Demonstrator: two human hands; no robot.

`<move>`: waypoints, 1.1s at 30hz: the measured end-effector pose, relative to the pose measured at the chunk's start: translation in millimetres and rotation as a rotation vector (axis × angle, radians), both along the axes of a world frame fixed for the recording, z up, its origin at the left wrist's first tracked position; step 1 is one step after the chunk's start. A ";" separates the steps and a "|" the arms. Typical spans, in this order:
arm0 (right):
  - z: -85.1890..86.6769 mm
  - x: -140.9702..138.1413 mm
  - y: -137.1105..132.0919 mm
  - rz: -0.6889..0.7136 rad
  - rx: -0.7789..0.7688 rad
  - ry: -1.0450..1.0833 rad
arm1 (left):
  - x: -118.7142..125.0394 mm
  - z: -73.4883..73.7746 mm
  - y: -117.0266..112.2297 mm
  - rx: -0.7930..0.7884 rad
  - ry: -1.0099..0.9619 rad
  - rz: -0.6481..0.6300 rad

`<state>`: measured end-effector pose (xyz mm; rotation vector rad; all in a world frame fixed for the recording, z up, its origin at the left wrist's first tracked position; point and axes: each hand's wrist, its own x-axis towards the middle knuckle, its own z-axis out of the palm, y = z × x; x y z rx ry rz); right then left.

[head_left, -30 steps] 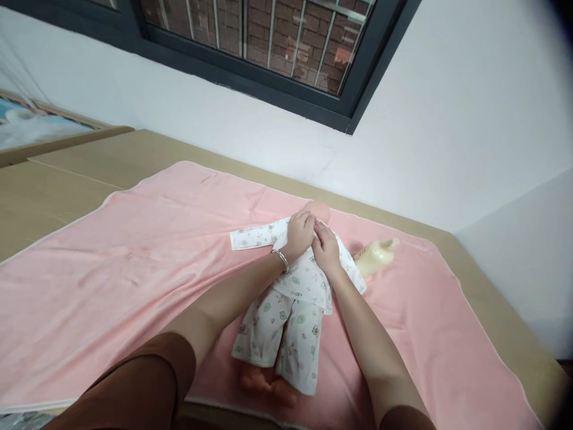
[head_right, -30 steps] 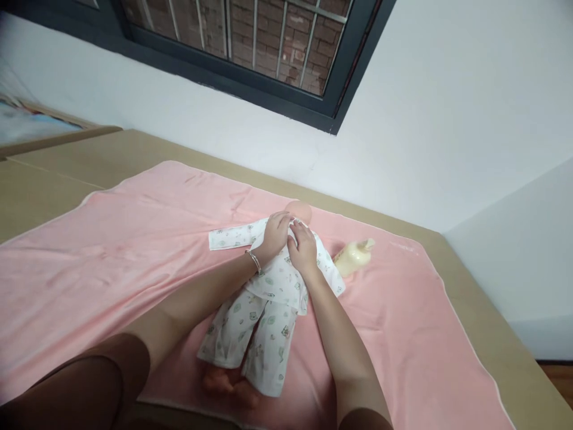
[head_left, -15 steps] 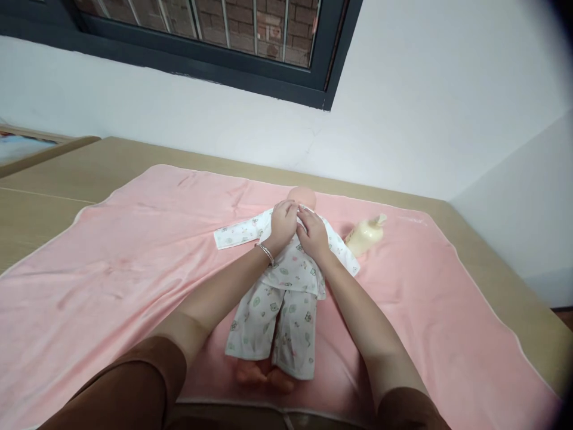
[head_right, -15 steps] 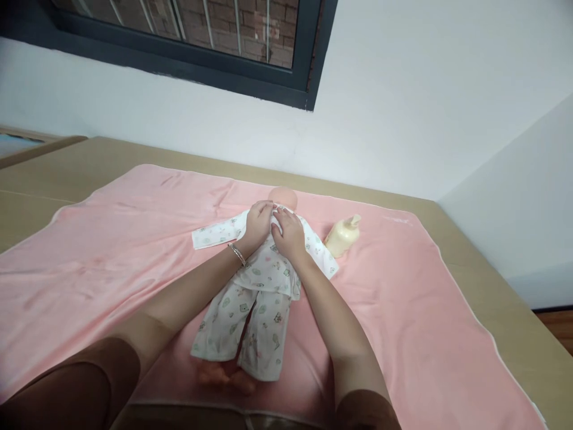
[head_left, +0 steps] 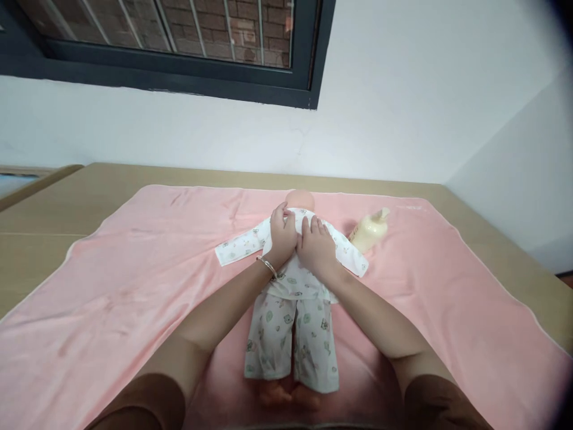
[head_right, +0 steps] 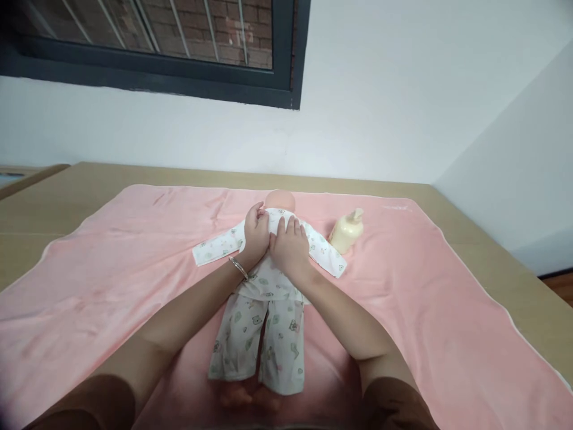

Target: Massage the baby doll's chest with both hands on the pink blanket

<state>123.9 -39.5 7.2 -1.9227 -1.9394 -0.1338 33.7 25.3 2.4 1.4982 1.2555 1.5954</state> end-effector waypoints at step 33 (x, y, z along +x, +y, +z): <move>3.7 9.0 4.5 0.364 -0.099 0.026 | -12.5 -3.8 -9.9 0.269 0.275 -0.126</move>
